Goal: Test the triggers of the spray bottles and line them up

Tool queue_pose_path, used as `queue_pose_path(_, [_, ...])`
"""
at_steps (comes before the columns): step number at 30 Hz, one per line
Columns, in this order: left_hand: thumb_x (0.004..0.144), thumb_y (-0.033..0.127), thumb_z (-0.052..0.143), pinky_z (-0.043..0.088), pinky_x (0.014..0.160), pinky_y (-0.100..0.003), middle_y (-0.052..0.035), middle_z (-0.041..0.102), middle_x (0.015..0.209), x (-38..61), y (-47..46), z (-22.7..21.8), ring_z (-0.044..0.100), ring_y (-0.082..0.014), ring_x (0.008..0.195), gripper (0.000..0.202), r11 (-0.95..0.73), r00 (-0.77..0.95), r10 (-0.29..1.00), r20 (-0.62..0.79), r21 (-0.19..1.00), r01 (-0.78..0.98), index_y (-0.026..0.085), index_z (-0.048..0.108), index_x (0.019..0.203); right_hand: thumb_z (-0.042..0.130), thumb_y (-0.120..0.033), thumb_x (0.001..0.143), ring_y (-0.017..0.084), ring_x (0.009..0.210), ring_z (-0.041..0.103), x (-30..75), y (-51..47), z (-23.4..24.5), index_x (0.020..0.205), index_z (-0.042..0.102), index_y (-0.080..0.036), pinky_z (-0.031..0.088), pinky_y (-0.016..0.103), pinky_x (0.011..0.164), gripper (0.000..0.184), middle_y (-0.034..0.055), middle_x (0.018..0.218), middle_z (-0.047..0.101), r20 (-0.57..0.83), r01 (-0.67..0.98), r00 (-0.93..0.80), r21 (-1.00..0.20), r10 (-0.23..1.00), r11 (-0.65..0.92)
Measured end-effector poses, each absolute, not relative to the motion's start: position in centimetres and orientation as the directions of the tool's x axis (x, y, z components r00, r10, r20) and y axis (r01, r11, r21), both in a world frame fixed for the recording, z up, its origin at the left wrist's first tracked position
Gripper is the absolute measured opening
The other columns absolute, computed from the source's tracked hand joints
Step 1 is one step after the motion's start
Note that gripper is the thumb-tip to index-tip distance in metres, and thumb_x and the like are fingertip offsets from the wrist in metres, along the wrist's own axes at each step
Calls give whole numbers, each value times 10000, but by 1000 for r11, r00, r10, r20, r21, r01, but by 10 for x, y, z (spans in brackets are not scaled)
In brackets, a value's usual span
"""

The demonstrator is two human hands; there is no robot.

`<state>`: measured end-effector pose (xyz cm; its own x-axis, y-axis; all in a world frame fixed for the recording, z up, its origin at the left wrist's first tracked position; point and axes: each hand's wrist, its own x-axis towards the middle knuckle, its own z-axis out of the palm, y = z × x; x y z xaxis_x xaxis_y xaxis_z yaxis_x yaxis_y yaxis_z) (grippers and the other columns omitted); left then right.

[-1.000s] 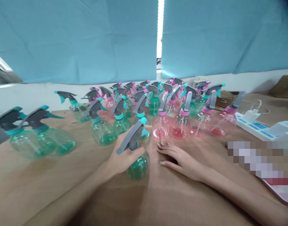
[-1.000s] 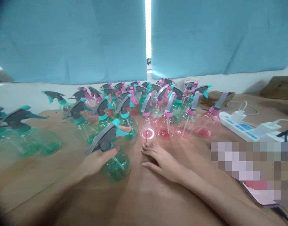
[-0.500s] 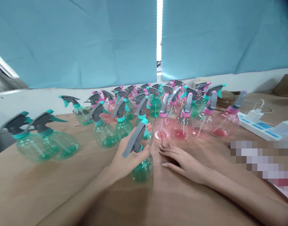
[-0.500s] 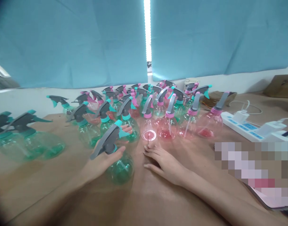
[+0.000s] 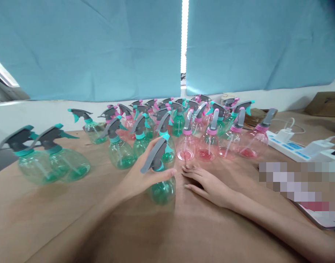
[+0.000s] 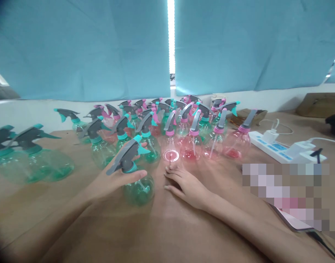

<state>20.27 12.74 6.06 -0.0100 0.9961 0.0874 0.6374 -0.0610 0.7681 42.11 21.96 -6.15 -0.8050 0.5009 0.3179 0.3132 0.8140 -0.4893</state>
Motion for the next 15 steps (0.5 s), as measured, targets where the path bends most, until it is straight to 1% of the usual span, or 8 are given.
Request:
queue_pose_path(1, [773,486,676,550,856,-435,-37,537,1321,201,126,60,530,-322,1196,750,-97,16,994,112,768,633,405,273,1401,525,-383,931,271,1261,506,420,219,-61,1288,564,-215,403,489,1060,396,103,1339,575,323,317,-803,-482,501,817])
queue_pose_path(3, [762,466,698,451,1013,-466,-42,396,1461,196,123,58,404,-307,1323,857,-168,83,985,150,744,647,383,182,1440,514,-341,938,261,1230,537,418,217,-62,1247,593,-221,408,487,1058,341,91,1288,617,344,305,-802,-466,488,830])
queue_pose_path(5, [734,439,730,340,1102,-486,-62,270,1541,192,120,54,314,-301,1383,956,-201,141,980,142,707,679,338,124,1466,489,-287,950,241,1190,571,415,214,-63,1201,623,-227,409,474,1061,291,71,1219,663,374,278,-806,-447,459,850])
queue_pose_path(6, [725,429,738,322,1109,-492,-80,274,1539,191,118,51,315,-307,1383,950,-201,165,979,119,696,689,308,152,1464,476,-267,954,232,1176,582,413,211,-63,1182,634,-232,414,466,1060,279,60,1193,678,386,266,-808,-437,446,860])
queue_pose_path(7, [726,424,734,330,1099,-495,-97,333,1509,190,116,49,346,-314,1366,893,-194,177,979,97,692,695,278,223,1443,467,-255,956,228,1170,586,410,209,-63,1170,641,-236,420,461,1056,276,53,1180,685,393,257,-810,-427,434,867])
queue_pose_path(10, [743,419,713,400,1032,-471,-106,547,1319,187,108,43,484,-322,1250,616,-157,146,986,75,695,701,222,457,1267,471,-256,950,240,1178,580,400,200,-64,1163,649,-243,438,469,1037,277,50,1176,688,396,254,-818,-404,418,879])
queue_pose_path(12, [747,426,707,421,1007,-451,-93,575,1278,182,100,40,518,-314,1204,523,-143,115,990,87,692,708,223,508,1186,470,-248,947,242,1183,576,391,193,-65,1162,650,-234,447,466,1029,282,57,1183,684,388,259,-822,-396,416,881])
queue_pose_path(15, [742,470,704,446,978,-439,-81,578,1254,167,85,37,535,-302,1171,496,-179,112,983,142,658,732,239,538,1148,454,-226,946,234,1196,565,377,184,-66,1145,659,-222,455,448,1025,286,61,1194,678,389,266,-821,-385,417,884])
